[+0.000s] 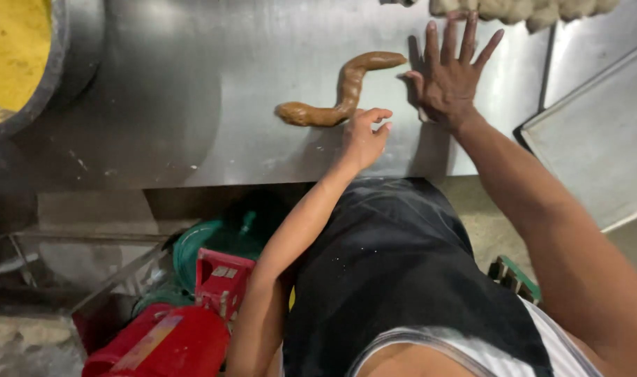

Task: Shaping dough pieces and arranging them on a baking tray.

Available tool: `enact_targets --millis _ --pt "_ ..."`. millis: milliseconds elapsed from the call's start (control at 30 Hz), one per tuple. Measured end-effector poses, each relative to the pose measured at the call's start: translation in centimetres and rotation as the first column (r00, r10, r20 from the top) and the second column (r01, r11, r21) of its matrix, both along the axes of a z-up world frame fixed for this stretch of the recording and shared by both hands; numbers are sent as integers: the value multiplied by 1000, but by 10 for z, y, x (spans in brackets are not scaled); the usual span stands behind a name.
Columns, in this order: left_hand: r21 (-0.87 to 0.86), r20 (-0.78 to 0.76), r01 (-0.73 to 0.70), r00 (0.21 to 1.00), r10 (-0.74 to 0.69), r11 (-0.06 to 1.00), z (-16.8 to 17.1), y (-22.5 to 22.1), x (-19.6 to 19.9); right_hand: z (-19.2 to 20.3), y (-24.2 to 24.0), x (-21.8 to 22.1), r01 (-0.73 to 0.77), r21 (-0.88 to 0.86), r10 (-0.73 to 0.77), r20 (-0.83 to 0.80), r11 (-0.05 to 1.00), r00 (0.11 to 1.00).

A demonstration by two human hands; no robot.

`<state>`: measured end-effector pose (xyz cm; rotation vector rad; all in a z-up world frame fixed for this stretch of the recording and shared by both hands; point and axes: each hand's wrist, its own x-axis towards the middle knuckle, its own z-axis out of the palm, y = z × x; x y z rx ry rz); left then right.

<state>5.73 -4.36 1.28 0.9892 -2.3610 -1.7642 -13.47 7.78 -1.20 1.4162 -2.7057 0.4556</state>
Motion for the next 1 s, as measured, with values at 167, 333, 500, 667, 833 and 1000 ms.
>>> enact_targets --millis 167,333,500,667,833,1000 --pt "-109 -170 -53 985 34 993 -24 -17 9 21 0 -2 -24 130 1 168 991 986" --pt "-101 -192 -83 979 62 992 -29 -23 7 6 -2 2 -90 136 47 293 987 955" --pt "-325 -24 100 993 -114 940 -58 0 -26 -4 12 28 -103 54 109 -104 993 989" --pt "-380 -85 196 966 -246 904 -65 19 -89 -14 43 -7 -18 -345 113 257 938 960" --pt "-372 4 400 903 -429 838 -35 17 -108 15 82 -5 -184 -220 229 198 958 953" --pt "-335 39 323 944 -329 885 -12 28 -97 6 78 1 85 -203 36 530 976 847"
